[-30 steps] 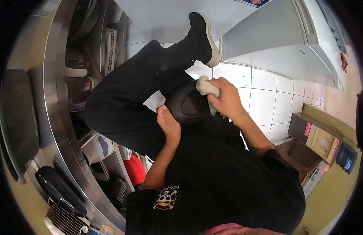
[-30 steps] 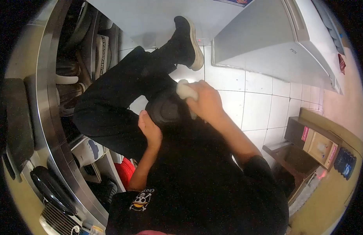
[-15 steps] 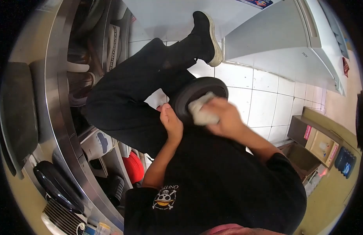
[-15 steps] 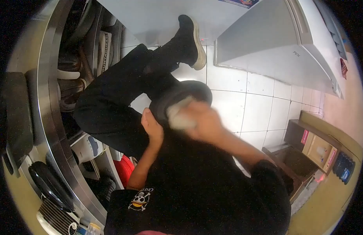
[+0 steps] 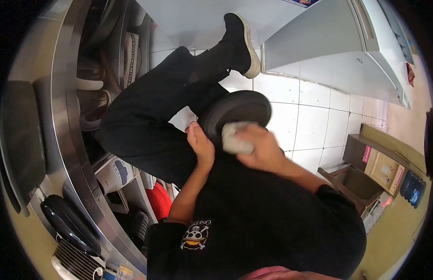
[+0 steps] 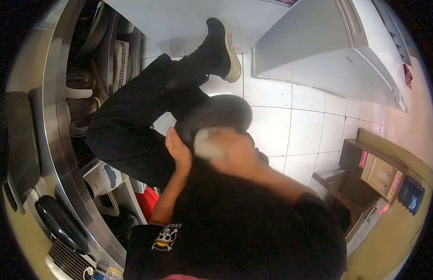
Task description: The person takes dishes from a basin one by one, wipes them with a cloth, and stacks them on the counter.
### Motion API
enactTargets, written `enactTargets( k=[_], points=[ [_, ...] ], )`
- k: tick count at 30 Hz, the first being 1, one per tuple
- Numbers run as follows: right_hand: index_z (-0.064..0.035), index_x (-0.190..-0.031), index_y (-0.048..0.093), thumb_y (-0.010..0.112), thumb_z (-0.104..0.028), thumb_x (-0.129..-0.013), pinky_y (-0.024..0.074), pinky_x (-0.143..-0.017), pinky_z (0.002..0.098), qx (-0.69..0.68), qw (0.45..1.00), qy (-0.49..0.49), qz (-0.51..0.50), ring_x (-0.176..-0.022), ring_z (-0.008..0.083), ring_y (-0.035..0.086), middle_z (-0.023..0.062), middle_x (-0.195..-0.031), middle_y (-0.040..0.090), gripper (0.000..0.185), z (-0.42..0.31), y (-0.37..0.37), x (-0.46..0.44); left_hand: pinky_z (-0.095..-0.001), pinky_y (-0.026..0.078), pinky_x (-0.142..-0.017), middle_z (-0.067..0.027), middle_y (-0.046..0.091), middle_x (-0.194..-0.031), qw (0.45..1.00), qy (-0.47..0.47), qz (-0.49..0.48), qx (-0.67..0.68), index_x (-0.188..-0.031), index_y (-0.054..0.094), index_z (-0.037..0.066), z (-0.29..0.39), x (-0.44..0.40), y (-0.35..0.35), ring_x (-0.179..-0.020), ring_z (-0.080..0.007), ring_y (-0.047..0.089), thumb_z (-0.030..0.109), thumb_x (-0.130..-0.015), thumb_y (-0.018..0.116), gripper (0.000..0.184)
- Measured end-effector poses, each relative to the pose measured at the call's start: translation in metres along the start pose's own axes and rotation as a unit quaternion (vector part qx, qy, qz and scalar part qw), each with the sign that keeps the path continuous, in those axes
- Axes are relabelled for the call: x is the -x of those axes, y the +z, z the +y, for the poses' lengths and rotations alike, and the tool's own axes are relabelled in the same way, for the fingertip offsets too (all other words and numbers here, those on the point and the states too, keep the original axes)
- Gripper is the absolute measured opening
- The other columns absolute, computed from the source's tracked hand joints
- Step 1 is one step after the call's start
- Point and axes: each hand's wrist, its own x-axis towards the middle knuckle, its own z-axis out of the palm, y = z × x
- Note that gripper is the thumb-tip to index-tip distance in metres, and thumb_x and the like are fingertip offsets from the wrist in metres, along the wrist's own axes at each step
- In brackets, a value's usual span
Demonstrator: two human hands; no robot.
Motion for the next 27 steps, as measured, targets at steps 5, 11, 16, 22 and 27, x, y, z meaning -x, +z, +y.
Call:
enactTargets(
  k=[5,11,16,22,27],
  points=[
    [-0.0024,-0.103,0.066,0.070,-0.018,-0.066,0.0526,-0.077,0.0357,0.112,0.981,0.140,0.078,-0.083,0.0322,0.066,0.0155,-0.092,0.067,0.040,0.061,-0.021,-0.005,-0.0282,0.033,-0.071,-0.0016,0.026,-0.068,0.999,0.032,0.027,-0.030,-0.072,0.035,0.003,0.007,-0.001,0.002,-0.071,-0.0121,0.031,0.014,-0.099,0.037,0.029],
    [-0.0004,-0.102,0.067,0.058,-0.006,-0.075,0.0509,-0.072,0.0288,-0.035,0.953,0.146,0.262,-0.078,0.0133,0.062,0.0068,-0.086,0.068,0.029,0.075,-0.106,-0.018,-0.0320,0.038,-0.072,-0.0086,0.054,-0.073,0.973,0.167,-0.134,-0.090,-0.084,0.056,-0.001,0.059,0.004,-0.011,-0.071,-0.0166,0.050,0.024,-0.100,0.044,0.032],
    [0.0020,-0.098,0.064,0.065,-0.007,-0.075,0.0487,-0.067,0.0278,-0.047,0.935,0.004,0.351,-0.076,0.0150,0.061,0.0072,-0.087,0.064,0.025,0.003,-0.093,-0.023,-0.0311,0.039,-0.059,-0.0100,0.059,-0.072,0.952,0.231,-0.164,-0.112,-0.088,0.059,-0.003,0.064,-0.007,-0.003,-0.062,-0.0176,0.053,0.027,-0.098,0.050,0.034],
    [-0.0062,-0.100,0.064,0.072,-0.034,-0.075,0.0493,-0.073,0.0424,0.041,0.964,-0.233,0.118,-0.081,0.0308,0.060,0.0127,-0.092,0.061,0.038,-0.019,-0.012,-0.002,-0.0321,0.039,-0.047,-0.0095,0.050,-0.060,0.882,0.438,-0.160,-0.062,-0.066,0.051,-0.003,0.024,0.002,0.003,-0.048,-0.0208,0.050,0.023,-0.084,0.058,0.033],
    [0.0039,-0.100,0.064,0.062,-0.006,-0.077,0.0506,-0.066,0.0289,0.006,0.953,0.113,0.281,-0.072,0.0163,0.063,0.0085,-0.082,0.065,0.025,0.067,-0.056,-0.005,-0.0316,0.033,-0.041,-0.0087,0.040,-0.052,0.916,0.373,-0.144,-0.045,-0.057,0.044,0.001,0.073,0.006,0.006,-0.041,-0.0231,0.041,0.022,-0.086,0.056,0.038]
  ],
)
